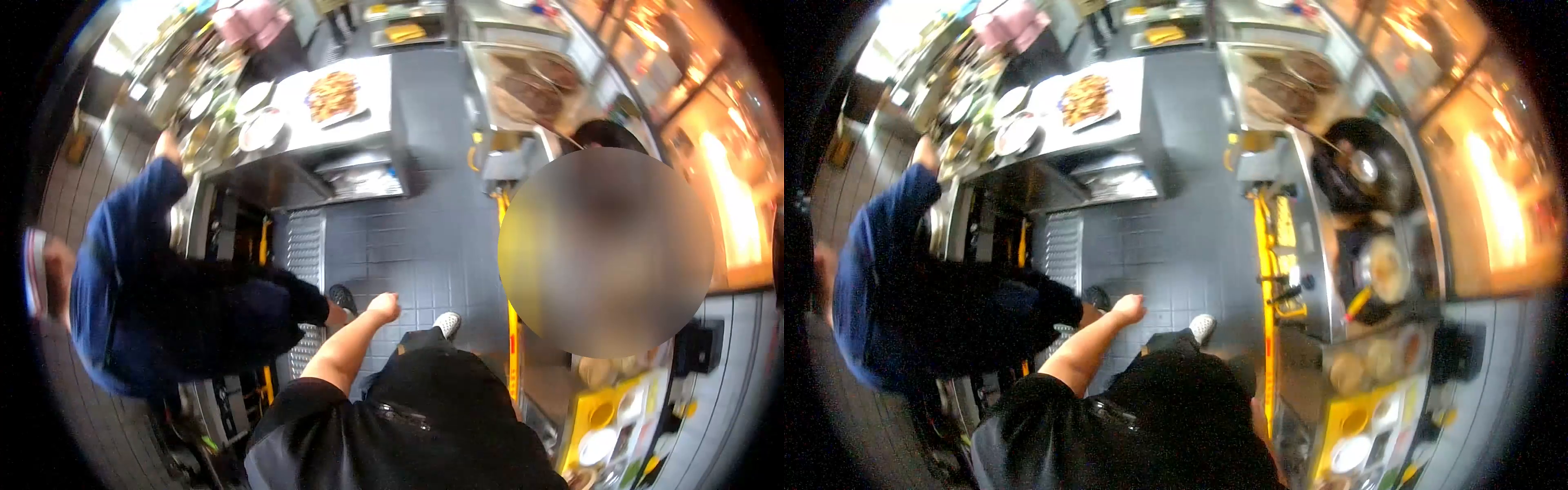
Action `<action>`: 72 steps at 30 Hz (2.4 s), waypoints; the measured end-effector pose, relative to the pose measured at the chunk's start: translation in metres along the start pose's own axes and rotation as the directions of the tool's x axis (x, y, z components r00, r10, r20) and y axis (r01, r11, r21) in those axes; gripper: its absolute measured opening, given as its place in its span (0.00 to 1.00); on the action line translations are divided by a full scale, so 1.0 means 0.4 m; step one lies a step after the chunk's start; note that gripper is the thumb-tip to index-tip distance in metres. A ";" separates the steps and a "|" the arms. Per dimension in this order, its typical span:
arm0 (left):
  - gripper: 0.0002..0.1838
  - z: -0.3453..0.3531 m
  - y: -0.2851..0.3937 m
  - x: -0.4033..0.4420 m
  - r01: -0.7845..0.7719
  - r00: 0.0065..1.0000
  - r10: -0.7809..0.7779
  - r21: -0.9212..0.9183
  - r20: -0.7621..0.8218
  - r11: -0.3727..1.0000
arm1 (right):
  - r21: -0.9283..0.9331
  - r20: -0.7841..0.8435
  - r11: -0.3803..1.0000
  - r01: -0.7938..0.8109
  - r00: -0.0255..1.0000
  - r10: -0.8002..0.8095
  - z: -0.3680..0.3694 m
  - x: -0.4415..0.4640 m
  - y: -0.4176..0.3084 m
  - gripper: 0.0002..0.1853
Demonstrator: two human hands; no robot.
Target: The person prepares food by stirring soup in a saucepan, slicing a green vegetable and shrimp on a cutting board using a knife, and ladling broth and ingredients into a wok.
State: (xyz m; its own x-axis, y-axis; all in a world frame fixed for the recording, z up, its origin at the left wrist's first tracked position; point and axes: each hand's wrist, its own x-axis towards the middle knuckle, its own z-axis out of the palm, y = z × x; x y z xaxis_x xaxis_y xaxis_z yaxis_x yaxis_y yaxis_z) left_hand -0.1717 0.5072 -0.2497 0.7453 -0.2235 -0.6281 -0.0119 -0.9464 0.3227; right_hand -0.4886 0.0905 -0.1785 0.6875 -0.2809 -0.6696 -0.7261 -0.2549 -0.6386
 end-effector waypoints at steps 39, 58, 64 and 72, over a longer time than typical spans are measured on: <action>0.13 -1.410 -0.714 0.435 -0.131 0.209 -0.684 -0.714 -0.698 0.688 | -0.335 0.319 0.942 0.016 0.943 0.097 0.487 1.185 -1.208 0.28; 0.13 -1.368 -0.518 0.399 -0.192 0.325 -0.752 -0.819 -0.573 0.541 | -0.249 0.315 0.959 0.133 0.948 -0.050 0.370 1.573 -1.604 0.13; 0.13 -1.367 -0.531 0.383 -0.273 0.300 -0.807 -0.856 -0.508 0.438 | -0.141 0.305 0.982 0.124 0.949 -0.076 0.326 1.515 -1.855 0.11; 0.12 -1.414 -0.740 0.385 -0.472 0.109 -0.928 -0.840 -0.355 0.266 | 0.159 0.339 0.929 0.334 0.866 -0.369 0.469 1.333 -2.259 0.11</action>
State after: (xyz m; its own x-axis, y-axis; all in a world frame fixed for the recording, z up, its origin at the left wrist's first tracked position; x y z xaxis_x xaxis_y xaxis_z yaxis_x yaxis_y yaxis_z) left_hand 0.3236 0.8847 -0.0414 0.3291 0.9370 -0.1169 0.2049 0.0500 0.9775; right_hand 0.5356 0.3447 -0.0298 0.8659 0.1640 -0.4726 -0.4440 -0.1832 -0.8771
